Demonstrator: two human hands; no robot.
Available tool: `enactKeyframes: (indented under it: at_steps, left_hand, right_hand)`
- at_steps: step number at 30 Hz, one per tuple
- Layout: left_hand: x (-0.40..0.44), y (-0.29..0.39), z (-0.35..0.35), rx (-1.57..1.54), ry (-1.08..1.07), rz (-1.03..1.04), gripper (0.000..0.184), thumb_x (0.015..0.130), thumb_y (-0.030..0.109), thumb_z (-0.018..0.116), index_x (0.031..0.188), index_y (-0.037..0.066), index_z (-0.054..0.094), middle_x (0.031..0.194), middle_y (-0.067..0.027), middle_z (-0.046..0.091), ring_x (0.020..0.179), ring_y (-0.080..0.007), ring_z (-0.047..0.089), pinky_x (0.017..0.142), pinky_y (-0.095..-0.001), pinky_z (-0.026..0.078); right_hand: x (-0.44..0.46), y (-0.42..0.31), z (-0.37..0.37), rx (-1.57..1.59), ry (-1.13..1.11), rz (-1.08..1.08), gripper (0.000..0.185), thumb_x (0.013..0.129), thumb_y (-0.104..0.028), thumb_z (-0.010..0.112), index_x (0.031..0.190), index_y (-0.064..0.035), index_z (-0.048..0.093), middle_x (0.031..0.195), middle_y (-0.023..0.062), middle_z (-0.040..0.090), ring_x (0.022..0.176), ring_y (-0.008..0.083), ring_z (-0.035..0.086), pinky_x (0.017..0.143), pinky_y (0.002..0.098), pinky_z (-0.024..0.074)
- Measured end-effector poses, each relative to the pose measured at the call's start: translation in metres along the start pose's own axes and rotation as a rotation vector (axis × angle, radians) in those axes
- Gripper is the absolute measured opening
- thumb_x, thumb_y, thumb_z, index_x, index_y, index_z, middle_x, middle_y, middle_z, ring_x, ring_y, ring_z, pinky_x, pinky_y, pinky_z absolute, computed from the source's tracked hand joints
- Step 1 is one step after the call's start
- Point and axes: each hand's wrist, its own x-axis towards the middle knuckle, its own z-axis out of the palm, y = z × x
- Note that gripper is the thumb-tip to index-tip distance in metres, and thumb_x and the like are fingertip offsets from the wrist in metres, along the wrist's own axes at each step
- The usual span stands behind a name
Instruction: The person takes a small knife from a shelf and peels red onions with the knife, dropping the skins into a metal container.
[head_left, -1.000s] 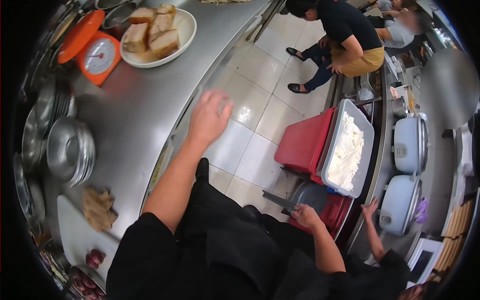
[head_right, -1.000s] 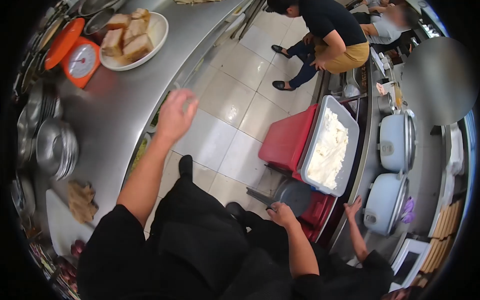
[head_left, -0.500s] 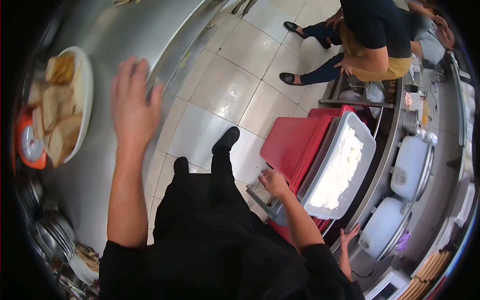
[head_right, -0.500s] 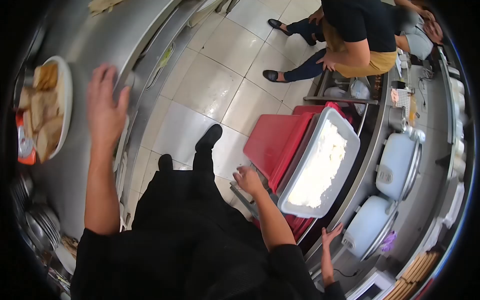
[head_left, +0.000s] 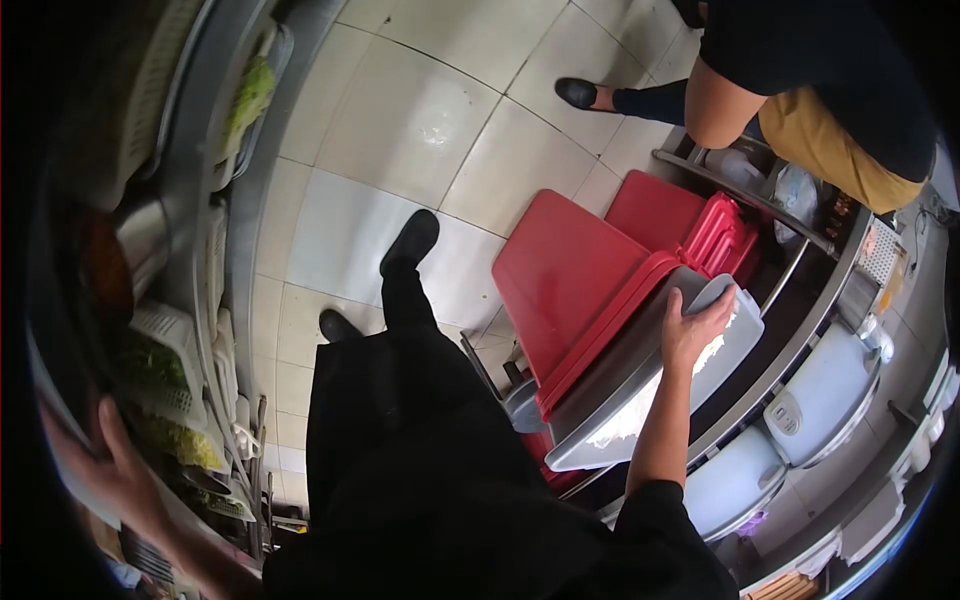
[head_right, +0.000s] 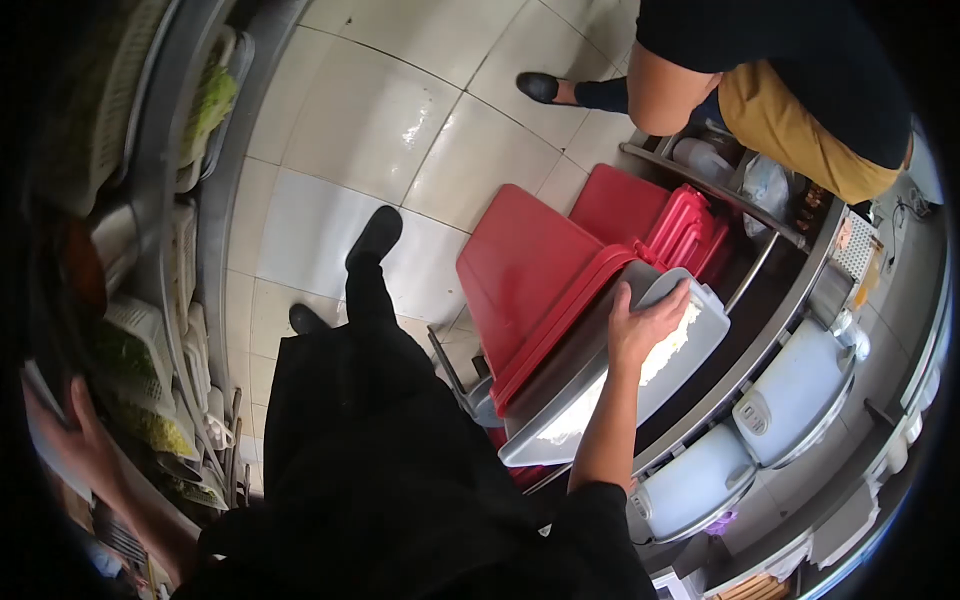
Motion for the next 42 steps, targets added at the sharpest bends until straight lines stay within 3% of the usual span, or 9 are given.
enactKeyframes:
  at_steps: [7, 22, 26, 29, 32, 34, 36, 40, 42]
  left_hand:
    - [-0.019, -0.014, 0.004, 0.050, -0.097, -0.189, 0.066, 0.094, 0.036, 0.064, 0.141, -0.004, 0.043, 0.140, -0.0232, 0.050, 0.127, -0.0326, 0.052, 0.106, -0.0386, 0.041]
    - [0.006, 0.007, -0.003, 0.101, -0.048, 0.020, 0.067, 0.097, 0.041, 0.057, 0.146, 0.000, 0.036, 0.147, -0.0211, 0.042, 0.134, -0.0356, 0.043, 0.111, -0.0395, 0.036]
    - [0.009, 0.015, -0.004, 0.058, -0.100, -0.091, 0.074, 0.095, 0.037, 0.063, 0.145, -0.008, 0.032, 0.146, -0.0267, 0.040, 0.134, -0.0376, 0.041, 0.113, -0.0399, 0.033]
    - [0.022, 0.013, 0.023, 0.022, -0.186, -0.301, 0.081, 0.095, 0.043, 0.061, 0.144, -0.013, 0.028, 0.144, -0.0335, 0.038, 0.134, -0.0413, 0.040, 0.114, -0.0414, 0.030]
    - [0.065, 0.150, -0.026, 0.053, -0.033, -0.038, 0.071, 0.094, 0.028, 0.063, 0.148, -0.003, 0.030, 0.152, -0.0266, 0.031, 0.143, -0.0375, 0.027, 0.117, -0.0432, 0.025]
    - [0.079, 0.250, -0.051, -0.806, -0.323, 0.071, 0.073, 0.091, 0.017, 0.063, 0.152, 0.004, 0.026, 0.158, -0.0199, 0.023, 0.147, -0.0305, 0.022, 0.118, -0.0402, 0.021]
    - [0.077, 0.341, -0.049, -0.871, -0.749, 0.181, 0.076, 0.085, 0.007, 0.067, 0.150, 0.000, 0.028, 0.155, -0.0201, 0.030, 0.144, -0.0298, 0.029, 0.117, -0.0386, 0.023]
    - [0.092, 0.502, -0.068, -0.986, -1.052, 0.747, 0.059, 0.088, 0.020, 0.068, 0.139, 0.001, 0.046, 0.133, -0.0243, 0.054, 0.125, -0.0411, 0.051, 0.103, -0.0415, 0.043]
    - [0.112, 0.565, -0.099, -1.034, -1.105, 0.965, 0.051, 0.088, 0.018, 0.069, 0.133, -0.001, 0.051, 0.124, -0.0226, 0.060, 0.117, -0.0354, 0.058, 0.099, -0.0385, 0.046]
  right_hand:
    - [0.004, -0.016, -0.004, 0.012, -0.091, 0.123, 0.099, 0.075, -0.030, 0.078, 0.150, 0.0035, 0.021, 0.146, 0.0285, 0.033, 0.135, 0.0434, 0.031, 0.113, 0.0506, 0.0240]
    - [0.009, -0.008, -0.011, 0.126, -0.114, 0.149, 0.102, 0.072, -0.028, 0.081, 0.148, 0.0065, 0.022, 0.149, 0.0371, 0.018, 0.138, 0.0517, 0.021, 0.112, 0.0563, 0.0232]
    - [0.033, 0.004, -0.048, 0.170, -0.246, 0.175, 0.087, 0.071, -0.025, 0.082, 0.140, 0.0042, 0.037, 0.141, 0.0344, 0.033, 0.129, 0.0486, 0.035, 0.107, 0.0567, 0.0275]
    - [0.059, 0.092, -0.056, 0.160, 0.032, 0.030, 0.076, 0.072, -0.024, 0.081, 0.135, -0.0009, 0.046, 0.131, 0.0220, 0.051, 0.124, 0.0398, 0.045, 0.106, 0.0512, 0.0302]
    - [0.094, 0.189, -0.087, -0.129, 0.229, 0.131, 0.077, 0.077, -0.027, 0.078, 0.139, 0.0000, 0.043, 0.138, 0.0272, 0.044, 0.127, 0.0424, 0.041, 0.107, 0.0508, 0.0317]
    - [0.103, 0.255, -0.091, -0.239, 0.255, 0.201, 0.079, 0.078, -0.031, 0.077, 0.141, -0.0005, 0.040, 0.139, 0.0279, 0.042, 0.126, 0.0439, 0.041, 0.106, 0.0501, 0.0329]
    - [0.107, 0.300, -0.093, -0.169, 0.168, 0.229, 0.080, 0.076, -0.030, 0.078, 0.142, -0.0025, 0.041, 0.137, 0.0251, 0.043, 0.125, 0.0424, 0.043, 0.106, 0.0487, 0.0338]
    - [0.130, 0.329, -0.111, -0.162, 0.064, 0.177, 0.079, 0.074, -0.026, 0.075, 0.143, -0.0066, 0.040, 0.135, 0.0211, 0.044, 0.124, 0.0397, 0.043, 0.106, 0.0472, 0.0338]
    - [0.141, 0.345, -0.114, -0.127, 0.021, 0.147, 0.079, 0.076, -0.024, 0.073, 0.145, -0.0093, 0.038, 0.136, 0.0196, 0.043, 0.126, 0.0386, 0.041, 0.107, 0.0470, 0.0327]
